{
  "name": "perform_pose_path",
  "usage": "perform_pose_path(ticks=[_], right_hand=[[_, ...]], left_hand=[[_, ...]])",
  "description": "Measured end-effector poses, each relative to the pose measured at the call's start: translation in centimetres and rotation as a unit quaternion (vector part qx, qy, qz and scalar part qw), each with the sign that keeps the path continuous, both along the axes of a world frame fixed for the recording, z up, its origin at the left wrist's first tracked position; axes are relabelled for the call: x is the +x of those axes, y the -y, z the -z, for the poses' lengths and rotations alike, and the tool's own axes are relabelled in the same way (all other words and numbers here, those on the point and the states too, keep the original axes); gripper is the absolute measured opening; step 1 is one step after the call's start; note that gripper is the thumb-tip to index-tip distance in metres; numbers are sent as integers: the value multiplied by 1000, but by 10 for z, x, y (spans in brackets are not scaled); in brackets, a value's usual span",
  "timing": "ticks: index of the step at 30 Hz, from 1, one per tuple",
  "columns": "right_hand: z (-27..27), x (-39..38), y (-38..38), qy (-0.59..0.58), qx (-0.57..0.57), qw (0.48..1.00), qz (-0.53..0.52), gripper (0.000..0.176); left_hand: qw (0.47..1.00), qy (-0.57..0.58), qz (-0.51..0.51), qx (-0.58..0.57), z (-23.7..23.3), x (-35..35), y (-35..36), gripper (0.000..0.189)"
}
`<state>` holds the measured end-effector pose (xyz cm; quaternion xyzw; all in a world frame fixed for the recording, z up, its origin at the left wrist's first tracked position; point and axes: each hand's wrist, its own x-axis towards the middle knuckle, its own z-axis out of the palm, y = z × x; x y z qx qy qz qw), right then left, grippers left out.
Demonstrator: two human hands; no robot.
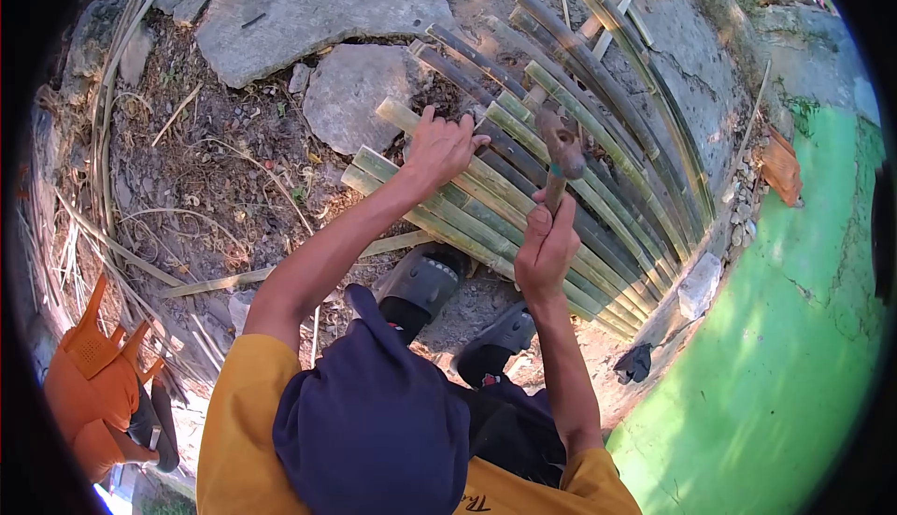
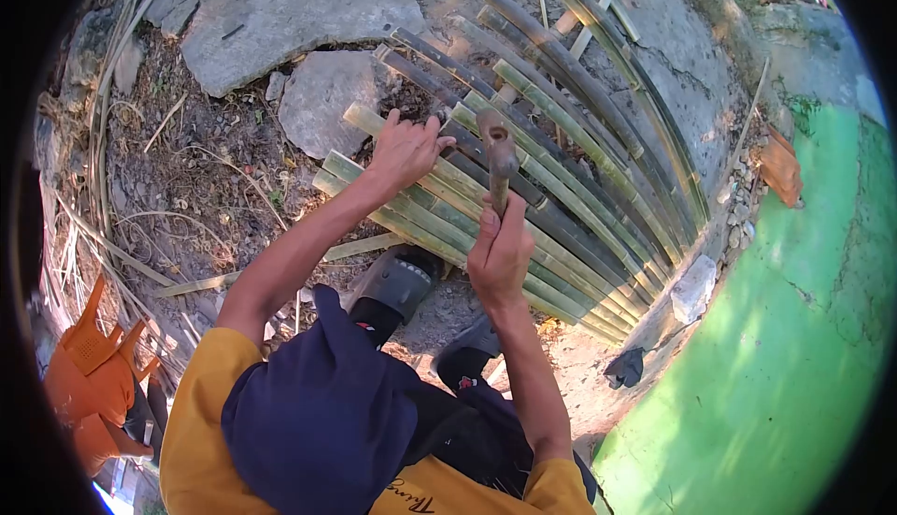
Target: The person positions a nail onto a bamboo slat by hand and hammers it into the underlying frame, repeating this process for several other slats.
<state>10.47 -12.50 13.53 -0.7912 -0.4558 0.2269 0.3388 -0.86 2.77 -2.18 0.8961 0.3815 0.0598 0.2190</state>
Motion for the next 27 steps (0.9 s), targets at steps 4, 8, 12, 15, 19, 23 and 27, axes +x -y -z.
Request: perform_pose_path(ticks=[4, 8, 12, 15, 19, 23, 27], right_hand=[[81, 2, 50, 48, -84, 994, -57, 15], [60, -7, 39, 1, -108, 994, -26, 20], [14, -8, 19, -42, 26, 998, 26, 21], [72, 2, 43, 10, -75, 997, 5, 20], [91, -2, 41, 15, -130, 991, -14, 23], [35, -4, 22, -56, -39, 997, 43, 23], [54, -2, 35, -44, 10, 997, 61, 23]], left_hand=[[1000, 11, 2, 19, 4, -1, -1, 46], [1000, 12, 9, 2, 7, -2, 3, 46], [1000, 14, 13, 18, 3, -1, -2, 45], [1000, -10, 7, 3, 1, 1, -2, 48], [999, -45, 20, 3, -3, 1, -5, 48], [999, -27, 19, -23, -4, 1, -5, 48], [999, -29, 24, -5, 1, 0, -4, 48]])
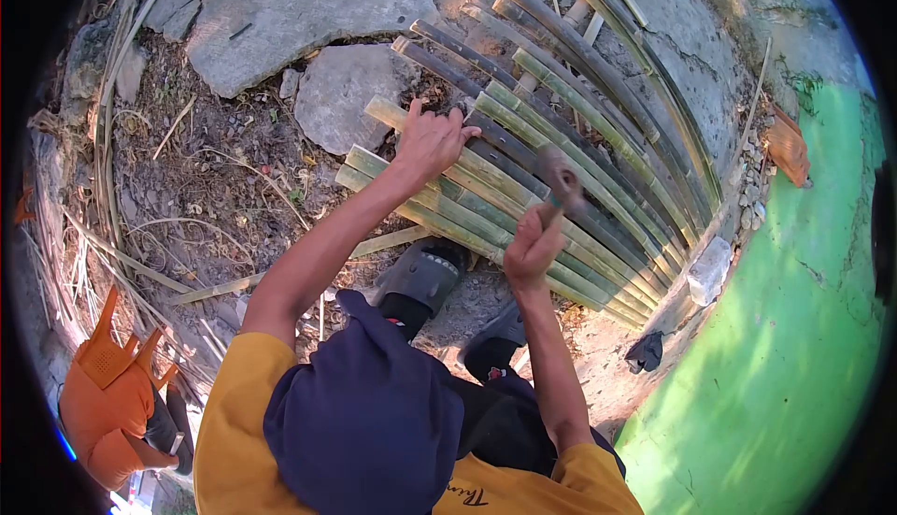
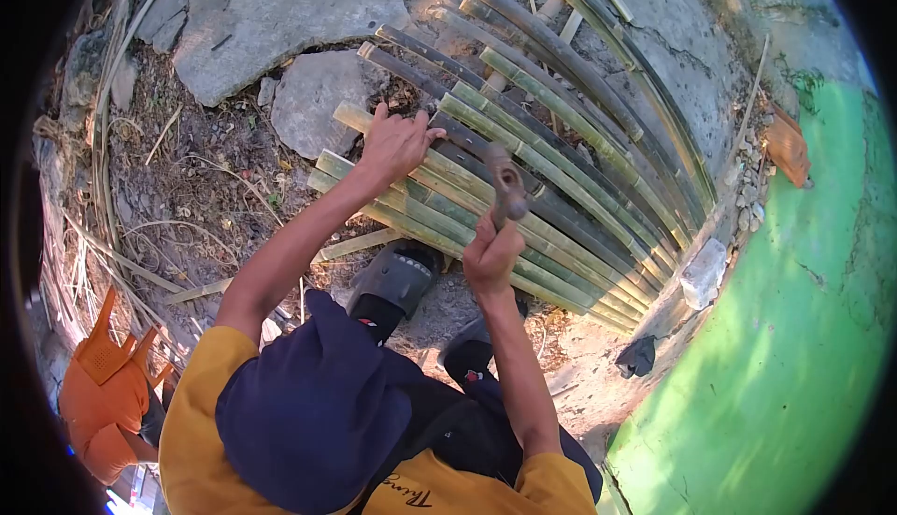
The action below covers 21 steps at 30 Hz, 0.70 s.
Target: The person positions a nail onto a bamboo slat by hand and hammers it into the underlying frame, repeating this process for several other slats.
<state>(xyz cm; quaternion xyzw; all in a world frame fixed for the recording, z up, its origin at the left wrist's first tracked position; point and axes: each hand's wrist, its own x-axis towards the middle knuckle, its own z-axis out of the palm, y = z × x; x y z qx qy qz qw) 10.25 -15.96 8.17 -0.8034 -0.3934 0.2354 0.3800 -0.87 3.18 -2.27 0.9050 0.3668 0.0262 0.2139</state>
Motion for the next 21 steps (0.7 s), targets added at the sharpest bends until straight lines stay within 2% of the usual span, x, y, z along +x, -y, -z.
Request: perform_pose_path(ticks=[1, 2, 7, 9, 10, 11, 13, 14, 15, 17, 19, 21], right_hand=[[26, 2, 13, 47, -59, 997, -22, 21], [60, 1, 28, 45, -110, 992, -39, 23], [18, 7, 16, -30, -181, 983, 24, 29], [-7, 12, 6, -78, -28, 994, 67, 29], [-22, 11, 3, -113, 12, 990, 80, 28], [-8, 10, 11, -114, 10, 990, 82, 28], [27, 6, 22, 30, 126, 991, 35, 27], [35, 5, 23, 51, -49, 997, -4, 24], [36, 8, 23, 54, -45, 998, -3, 24], [38, 12, 20, 48, -172, 983, -40, 21], [1, 5, 19, 20, -186, 982, -31, 20], [-19, 11, 3, -18, -89, 996, 6, 21]], left_hand=[[1000, -9, 1, -18, -3, 0, 0, 49], [999, -17, 0, -32, -6, 3, -2, 49], [1000, -1, 0, 6, 5, 2, 3, 51], [998, 44, -9, 32, 7, 2, 0, 51], [1000, 27, -8, 13, 5, 3, 0, 51], [1000, 25, -6, 11, 2, 2, -1, 51], [1000, -9, 4, -12, -6, 3, -2, 46], [1000, -7, 7, -11, -7, 3, -1, 46], [1000, 5, 4, 8, -6, 4, -2, 46], [999, 16, -2, 36, -2, 5, -13, 47], [1000, 12, 7, 26, -4, 2, -1, 47], [1000, 8, 4, 2, -4, 6, -4, 46]])
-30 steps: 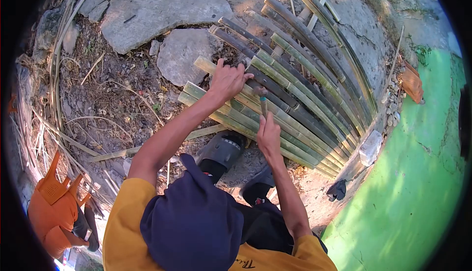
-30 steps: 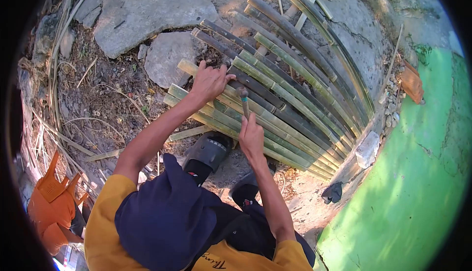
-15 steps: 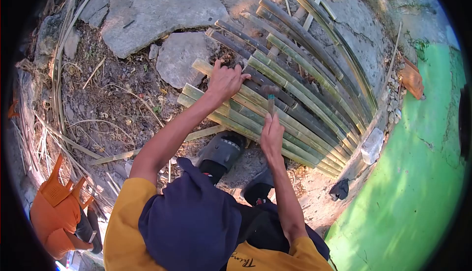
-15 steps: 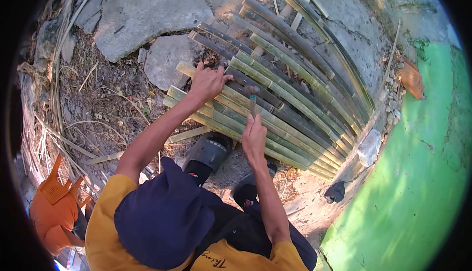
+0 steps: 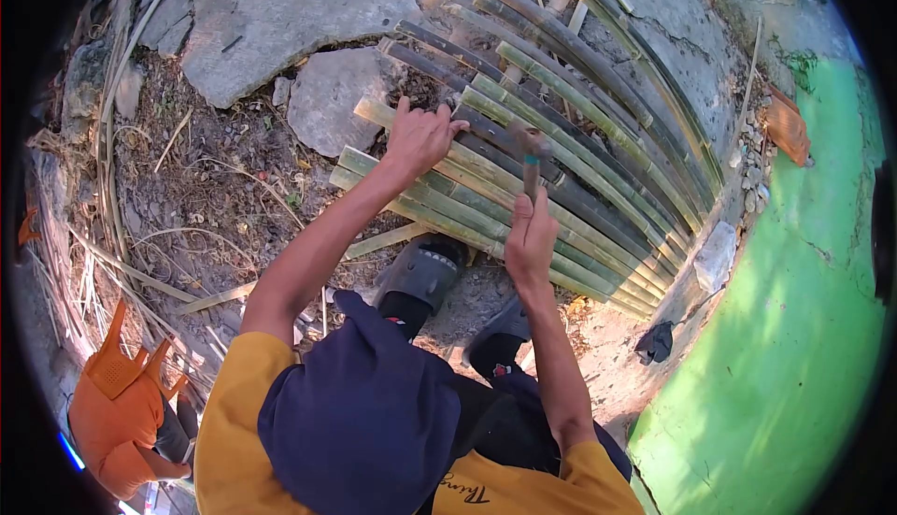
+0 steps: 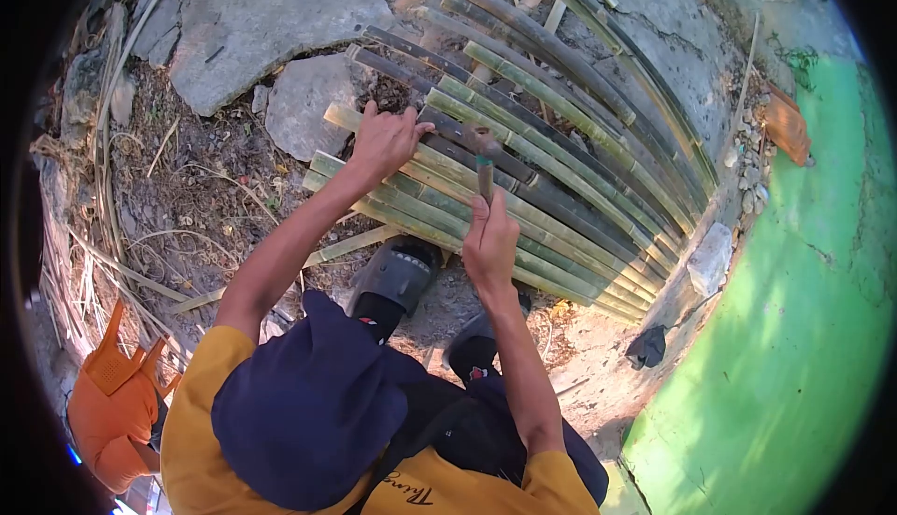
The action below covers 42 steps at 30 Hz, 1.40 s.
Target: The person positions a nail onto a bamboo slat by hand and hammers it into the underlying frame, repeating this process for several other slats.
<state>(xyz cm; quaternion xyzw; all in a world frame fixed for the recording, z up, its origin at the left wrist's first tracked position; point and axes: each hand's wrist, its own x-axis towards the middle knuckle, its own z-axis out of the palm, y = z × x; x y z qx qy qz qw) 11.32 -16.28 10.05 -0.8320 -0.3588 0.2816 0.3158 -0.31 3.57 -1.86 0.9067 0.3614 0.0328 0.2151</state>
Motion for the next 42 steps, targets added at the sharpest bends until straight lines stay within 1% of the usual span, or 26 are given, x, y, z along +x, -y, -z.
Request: perform_pose_path(ticks=[1, 2, 4, 5, 8, 10, 12, 14, 16, 18, 20, 22, 24, 25, 26, 28, 29, 30, 32, 33, 34, 36, 37, 38, 40, 42], right_hand=[[-5, -5, -2, 4, 86, 996, 31, 20], [3, -7, 0, 2, 87, 996, 31, 20], [38, -6, 11, 67, 48, 997, -15, 21], [61, -1, 12, 80, -92, 990, -69, 25], [54, 1, 2, 34, -82, 995, -42, 28], [31, -9, 7, 2, -84, 996, -14, 28], [33, -12, 11, 28, 140, 989, 44, 29], [51, -4, 13, 72, 134, 988, 20, 28], [45, 6, 1, 71, -112, 988, -75, 23], [35, 7, 5, 38, -123, 989, -71, 24], [32, -1, 14, 53, 66, 996, 22, 29], [48, 1, 21, 72, 104, 992, -1, 30], [56, 8, 18, 82, -92, 989, -88, 22], [27, 4, 7, 41, -75, 995, -43, 21], [29, -2, 15, 35, -89, 995, -41, 21], [35, -8, 23, 55, 120, 991, 31, 25], [41, -6, 13, 84, 47, 995, -8, 25], [40, 3, 8, 94, 61, 994, -7, 25], [40, 7, 8, 57, -76, 995, -39, 22], [26, 3, 5, 33, -46, 998, 1, 24], [28, -5, 16, 28, -66, 997, 6, 24], [43, -9, 16, 62, 42, 997, 7, 29], [52, -6, 9, 51, -46, 995, -71, 31], [55, 0, 7, 60, -29, 996, -65, 31], [19, 1, -2, -6, -46, 999, -4, 31], [-18, 17, -7, -16, 0, 999, 42, 33]], left_hand=[[1000, -9, 5, 2, -2, -1, 2, 46], [1000, -18, 9, 6, -5, -2, 1, 46], [1000, -7, 7, 8, 5, -6, 6, 46], [1000, 5, 1, 14, 9, -4, 3, 46], [999, -33, 15, 15, 2, -3, -1, 47], [999, -51, 15, -1, 3, -6, 8, 48], [1000, -5, 6, 9, 6, -4, 2, 49], [1000, 15, 3, 21, 2, 0, 1, 49], [1000, -16, 12, 3, -4, -3, -1, 48], [998, -57, 18, -8, -3, -2, -1, 48], [1000, 3, 6, 13, 3, -4, 2, 48], [999, 48, -1, 23, 7, -2, 5, 48], [999, -42, 14, 1, -1, -2, -1, 46], [998, -58, 21, 0, -3, -2, -2, 45], [998, -62, 26, -13, -2, -4, 2, 45], [1000, 16, 1, 2, 7, -4, 3, 47], [999, 36, 1, 28, 10, -4, 4, 48], [998, 46, 1, 41, 4, 2, -2, 48], [998, -64, 23, -5, -4, -1, -3, 45], [999, -31, 22, 23, -1, -3, -3, 45], [999, -36, 30, 3, 4, -6, 9, 45], [1000, 8, 4, 9, 2, -3, 3, 47], [999, -43, 15, 6, 0, -1, 2, 46], [999, -36, 18, 24, 0, 1, -1, 46], [998, 14, 3, 56, 12, -4, 3, 52], [999, 11, 11, 47, 3, -3, 2, 52]])
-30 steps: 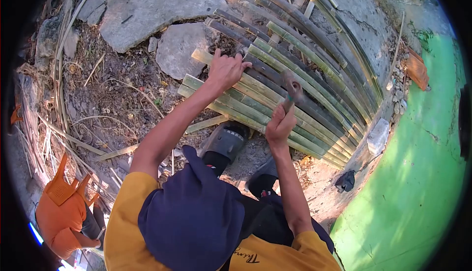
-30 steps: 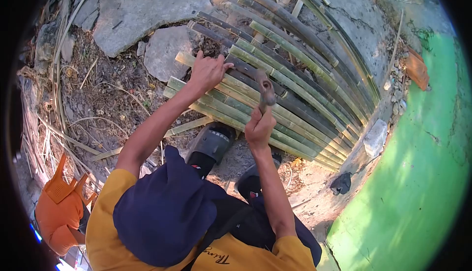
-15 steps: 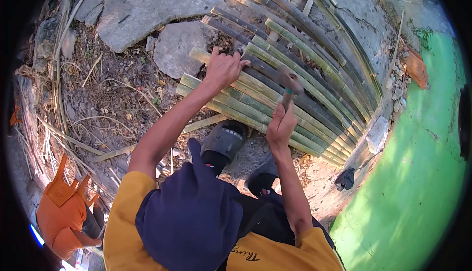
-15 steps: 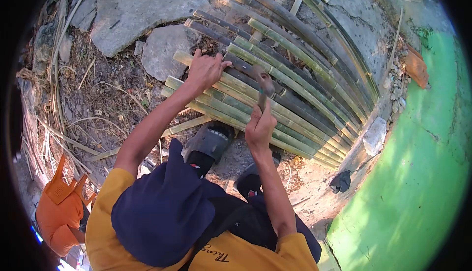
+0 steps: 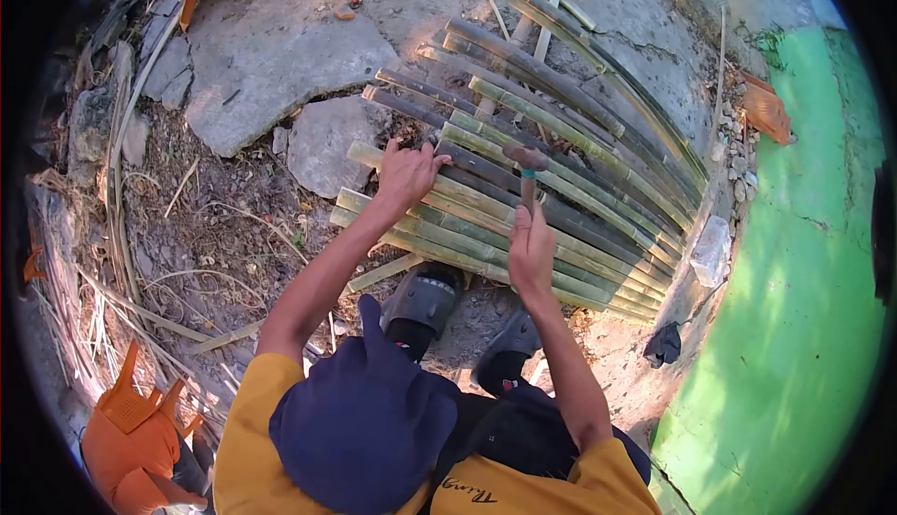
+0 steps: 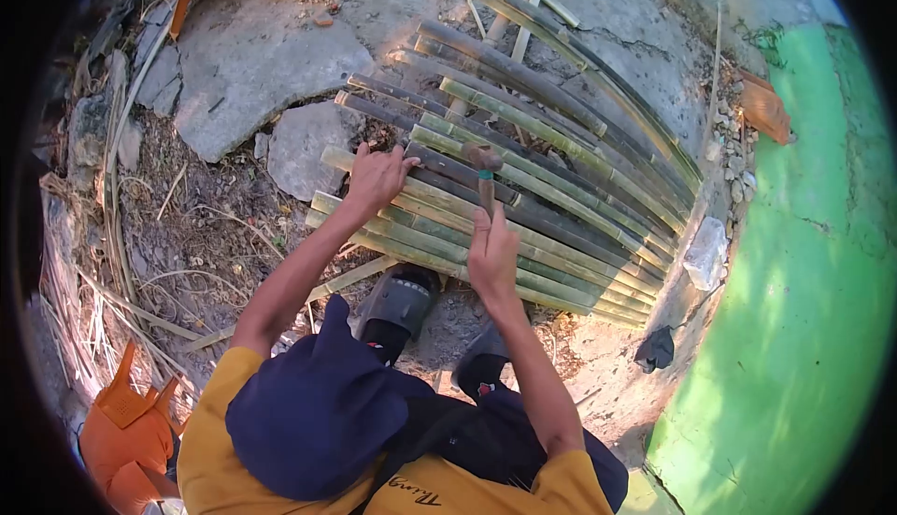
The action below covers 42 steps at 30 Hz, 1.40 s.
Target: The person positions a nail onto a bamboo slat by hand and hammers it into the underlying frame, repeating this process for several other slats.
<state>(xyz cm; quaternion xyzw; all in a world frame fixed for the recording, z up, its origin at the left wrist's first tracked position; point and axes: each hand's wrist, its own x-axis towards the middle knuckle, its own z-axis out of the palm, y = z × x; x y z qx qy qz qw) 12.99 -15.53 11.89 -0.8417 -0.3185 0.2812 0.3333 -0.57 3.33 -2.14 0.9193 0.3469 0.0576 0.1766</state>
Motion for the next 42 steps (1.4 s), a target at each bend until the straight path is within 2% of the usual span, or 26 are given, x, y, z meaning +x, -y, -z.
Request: perform_pose_path(ticks=[2, 3, 5, 8, 12, 15, 18, 20, 22, 24, 28, 29, 31, 33, 35, 37, 40, 41, 42], right_hand=[[-27, 35, 6, 69, 52, 996, -32, 34], [-35, 57, 12, 90, 41, 993, -66, 34], [-52, 98, 31, 119, 11, 985, -127, 34], [-59, 141, 83, 173, -30, 969, -173, 35], [-70, 154, 139, 147, -79, 976, -143, 36], [-46, 150, 151, 85, -98, 990, -63, 39], [-26, 132, 132, 46, -63, 996, -35, 40], [-13, 120, 108, 50, -62, 995, -55, 39], [-6, 101, 77, 32, -1, 997, -77, 38], [2, 78, 44, 41, 39, 995, -81, 36], [30, 32, 9, 72, 110, 989, -71, 28], [49, 29, 8, 69, 106, 989, -73, 28], [83, 24, 3, 128, -61, 977, -161, 23], [81, 23, 1, 115, -56, 980, -154, 22], [54, 25, -13, 101, -57, 981, -156, 22], [17, 19, -21, 58, 76, 992, -80, 23], [58, 13, -4, 95, 67, 989, -86, 23], [86, 14, 5, 116, -86, 981, -130, 21], [81, 13, 3, 118, -85, 981, -126, 21]], left_hand=[[999, 2, 10, -54, 1, -1, -2, 44], [999, 8, 23, -38, 1, -1, -6, 44], [995, -2, 23, -95, -2, 0, -12, 42], [997, 41, -2, -62, -22, 5, -4, 41], [997, 81, -2, -14, -57, 23, -10, 39], [998, 68, 7, 6, -42, 34, -20, 40], [1000, 25, 9, -6, -4, 34, -21, 43], [997, 70, -12, 24, 0, 37, -13, 42], [997, 70, -20, 36, 3, 36, -5, 43], [988, 109, -38, 104, 10, 39, -7, 44], [998, 38, -37, 28, -1, 39, -9, 43], [998, 35, -39, 23, -1, 39, -8, 43], [999, 11, -33, 14, -1, 38, -10, 43], [999, 16, -29, 13, 1, 36, -11, 43], [999, 20, -32, 6, 4, 38, -12, 43], [999, 5, -40, -10, -1, 40, -11, 46], [999, 0, -38, -33, -10, 40, -12, 45], [999, 6, -37, -31, -9, 42, -13, 45], [999, 16, -36, -34, -3, 40, -12, 45]])
